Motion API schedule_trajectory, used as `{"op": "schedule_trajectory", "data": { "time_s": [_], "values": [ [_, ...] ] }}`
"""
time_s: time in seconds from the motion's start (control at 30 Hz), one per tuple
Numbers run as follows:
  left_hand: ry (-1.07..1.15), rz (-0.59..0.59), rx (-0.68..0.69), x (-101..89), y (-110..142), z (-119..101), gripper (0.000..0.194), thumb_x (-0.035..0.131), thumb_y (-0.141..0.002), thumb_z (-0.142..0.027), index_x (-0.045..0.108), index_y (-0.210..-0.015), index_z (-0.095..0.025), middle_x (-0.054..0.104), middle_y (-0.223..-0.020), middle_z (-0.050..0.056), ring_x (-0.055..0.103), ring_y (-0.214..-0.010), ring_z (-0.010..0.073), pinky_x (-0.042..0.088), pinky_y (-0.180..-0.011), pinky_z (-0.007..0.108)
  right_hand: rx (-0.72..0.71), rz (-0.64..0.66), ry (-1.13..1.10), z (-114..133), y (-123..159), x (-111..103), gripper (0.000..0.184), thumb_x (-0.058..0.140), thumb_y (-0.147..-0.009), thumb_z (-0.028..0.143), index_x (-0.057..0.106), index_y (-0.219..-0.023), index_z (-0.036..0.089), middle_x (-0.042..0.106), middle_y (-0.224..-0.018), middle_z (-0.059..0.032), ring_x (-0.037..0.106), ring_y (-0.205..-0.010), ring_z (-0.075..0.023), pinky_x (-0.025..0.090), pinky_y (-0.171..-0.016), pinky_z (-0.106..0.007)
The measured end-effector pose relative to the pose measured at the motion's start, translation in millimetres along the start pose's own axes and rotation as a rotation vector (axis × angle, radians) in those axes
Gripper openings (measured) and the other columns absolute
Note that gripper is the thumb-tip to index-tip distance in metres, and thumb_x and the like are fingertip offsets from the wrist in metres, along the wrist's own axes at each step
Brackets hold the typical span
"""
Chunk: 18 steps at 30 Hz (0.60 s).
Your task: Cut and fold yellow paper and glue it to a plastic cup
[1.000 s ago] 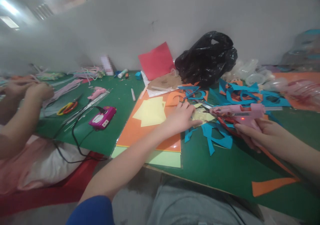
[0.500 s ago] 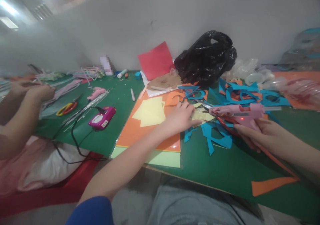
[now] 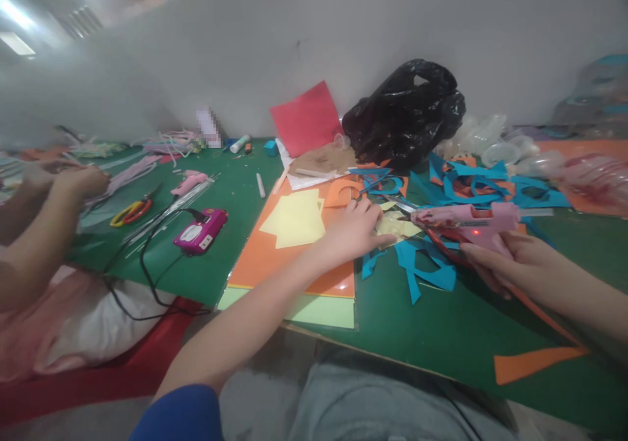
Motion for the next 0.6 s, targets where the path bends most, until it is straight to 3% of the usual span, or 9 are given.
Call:
{"op": "schedule_trajectory", "data": {
  "time_s": [0.2, 0.37, 0.6],
  "values": [
    [-0.004, 0.007, 0.002, -0.7, 0, -1, 0.036, 0.059, -0.092, -0.055, 0.053, -0.098, -0.02, 0.054, -0.115, 0.009, 0.048, -0.115, 0.0293, 0.043, -0.096, 0.04, 0.051, -0.035, -0.019, -2, 0, -3, 0.055, 0.054, -0.086, 0.066, 0.048, -0.048, 0.025, 0.051, -0.043, -0.0003, 0.05, -0.046, -0.0162, 0.042, -0.062, -0.033],
    [-0.019, 0.006, 0.005, 0.0, 0, -1, 0.037, 0.058, -0.093, -0.055, 0.054, -0.101, -0.019, 0.055, -0.116, 0.009, 0.048, -0.115, 0.0295, 0.043, -0.096, 0.04, 0.033, 0.063, -0.01, -12, -8, 0, 0.064, 0.052, -0.081, 0.078, 0.048, -0.045, 0.025, 0.052, -0.042, -0.0023, 0.05, -0.046, -0.0167, 0.045, -0.061, -0.033],
    [-0.014, 0.003, 0.005, -0.1, 0, 0, 0.037, 0.059, -0.092, -0.055, 0.054, -0.101, -0.019, 0.055, -0.115, 0.009, 0.049, -0.115, 0.0299, 0.043, -0.096, 0.04, 0.025, -0.008, -0.042, -7, 0, -1, 0.065, 0.052, -0.086, 0.072, 0.048, -0.043, 0.024, 0.051, -0.041, -0.0017, 0.05, -0.045, -0.0155, 0.043, -0.059, -0.032]
  ]
}}
Point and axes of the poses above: each hand's wrist, its own y-axis away from the middle knuckle, its own x-axis out of the palm, z = x × y, the point moved 8 cm from there along -y, towards the middle knuckle
